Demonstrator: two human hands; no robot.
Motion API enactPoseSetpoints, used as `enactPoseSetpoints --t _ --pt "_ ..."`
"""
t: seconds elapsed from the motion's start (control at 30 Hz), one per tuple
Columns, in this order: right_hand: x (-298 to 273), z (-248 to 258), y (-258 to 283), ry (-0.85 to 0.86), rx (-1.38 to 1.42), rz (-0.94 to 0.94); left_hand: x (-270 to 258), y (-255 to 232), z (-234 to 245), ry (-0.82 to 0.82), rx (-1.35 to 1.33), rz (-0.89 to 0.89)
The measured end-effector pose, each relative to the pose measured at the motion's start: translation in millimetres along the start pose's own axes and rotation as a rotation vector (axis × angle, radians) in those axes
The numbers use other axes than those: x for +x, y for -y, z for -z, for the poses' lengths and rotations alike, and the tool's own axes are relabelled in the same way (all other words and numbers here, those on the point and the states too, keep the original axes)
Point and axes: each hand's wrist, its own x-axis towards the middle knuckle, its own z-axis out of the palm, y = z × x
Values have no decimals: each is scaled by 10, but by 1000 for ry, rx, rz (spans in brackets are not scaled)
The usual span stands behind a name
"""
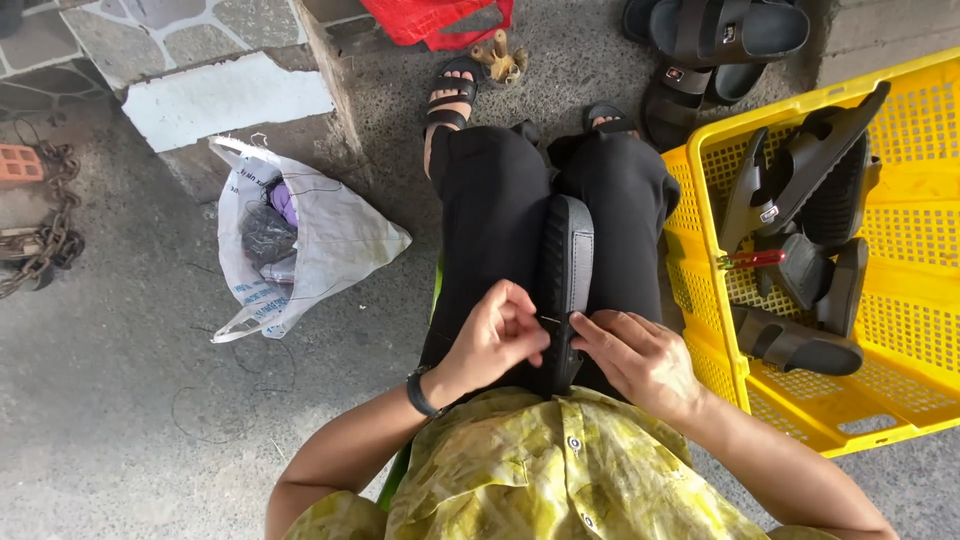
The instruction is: Hand-sewing the sole of a black shoe using a needle and thread while sitting on the ground.
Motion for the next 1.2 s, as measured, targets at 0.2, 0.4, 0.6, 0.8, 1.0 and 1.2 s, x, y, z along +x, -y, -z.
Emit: enactPoseSetpoints --t 0.2,0.4,0.6,0.8,1.0,1.2 --pt "39 426 -13 259 -207 32 -23 -155 -214 -73 205 -83" --pt "-114 657 -162 646 -373 -56 -20 -605 -386 61 906 -542" --pt "-46 315 -185 331 288 -185 -25 -443 -299 -70 998 -850" --pt "-78 403 -210 399 797 -351 -59 -324 -157 -26 1022 -944" --pt "-339 515 -408 -94 415 -215 -30 -368 -133 -1 1046 -970" --pt "-23 326 -129 299 -12 19 -29 -435 -160 -3 1086 -986"
